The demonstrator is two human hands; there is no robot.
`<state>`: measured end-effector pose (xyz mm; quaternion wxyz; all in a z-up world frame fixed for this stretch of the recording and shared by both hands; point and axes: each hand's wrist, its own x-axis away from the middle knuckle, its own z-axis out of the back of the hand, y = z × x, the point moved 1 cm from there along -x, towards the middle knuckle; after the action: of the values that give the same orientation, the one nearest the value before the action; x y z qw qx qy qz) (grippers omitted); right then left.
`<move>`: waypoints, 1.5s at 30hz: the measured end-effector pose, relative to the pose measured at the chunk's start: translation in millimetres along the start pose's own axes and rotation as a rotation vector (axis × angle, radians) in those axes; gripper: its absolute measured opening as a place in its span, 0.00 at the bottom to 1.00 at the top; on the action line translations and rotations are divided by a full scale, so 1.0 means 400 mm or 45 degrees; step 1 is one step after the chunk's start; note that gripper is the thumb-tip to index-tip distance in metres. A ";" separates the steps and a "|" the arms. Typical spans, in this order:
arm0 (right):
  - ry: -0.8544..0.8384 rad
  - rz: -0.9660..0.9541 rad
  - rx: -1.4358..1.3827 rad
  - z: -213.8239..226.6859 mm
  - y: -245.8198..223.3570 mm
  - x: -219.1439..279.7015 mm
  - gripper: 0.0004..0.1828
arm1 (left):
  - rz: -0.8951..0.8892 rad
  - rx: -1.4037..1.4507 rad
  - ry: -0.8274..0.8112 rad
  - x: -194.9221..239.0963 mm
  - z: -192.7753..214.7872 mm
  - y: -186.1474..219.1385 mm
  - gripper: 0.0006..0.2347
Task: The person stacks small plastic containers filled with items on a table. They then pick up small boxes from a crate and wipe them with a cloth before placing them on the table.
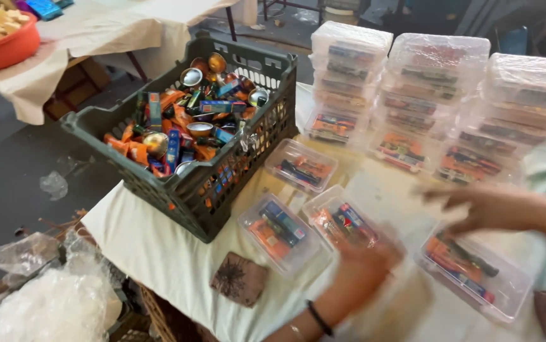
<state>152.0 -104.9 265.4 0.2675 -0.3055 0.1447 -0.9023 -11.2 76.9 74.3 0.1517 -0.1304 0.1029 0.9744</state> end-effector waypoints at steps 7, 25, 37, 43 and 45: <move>1.064 0.013 -0.031 -0.007 0.079 0.226 0.52 | 1.055 -0.033 -0.648 0.123 0.279 -0.213 0.54; 0.635 -0.536 -0.193 -0.110 0.310 0.181 0.61 | 0.871 1.311 0.452 0.204 0.405 -0.329 0.22; 0.621 -0.550 -0.376 -0.101 0.221 0.295 0.55 | 0.390 0.261 -0.251 0.064 0.292 -0.214 0.18; 0.669 -0.607 -0.371 -0.094 0.219 0.335 0.55 | -0.176 -0.389 -0.296 -0.082 0.257 -0.250 0.42; 0.739 -0.559 -0.300 -0.101 0.237 0.339 0.57 | -0.302 -0.422 -0.664 -0.135 0.246 -0.256 0.59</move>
<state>73.0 -255.9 258.2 -0.0212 -0.0898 0.2483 -0.9643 49.7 181.3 166.2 0.2621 0.0894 -0.1152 0.9540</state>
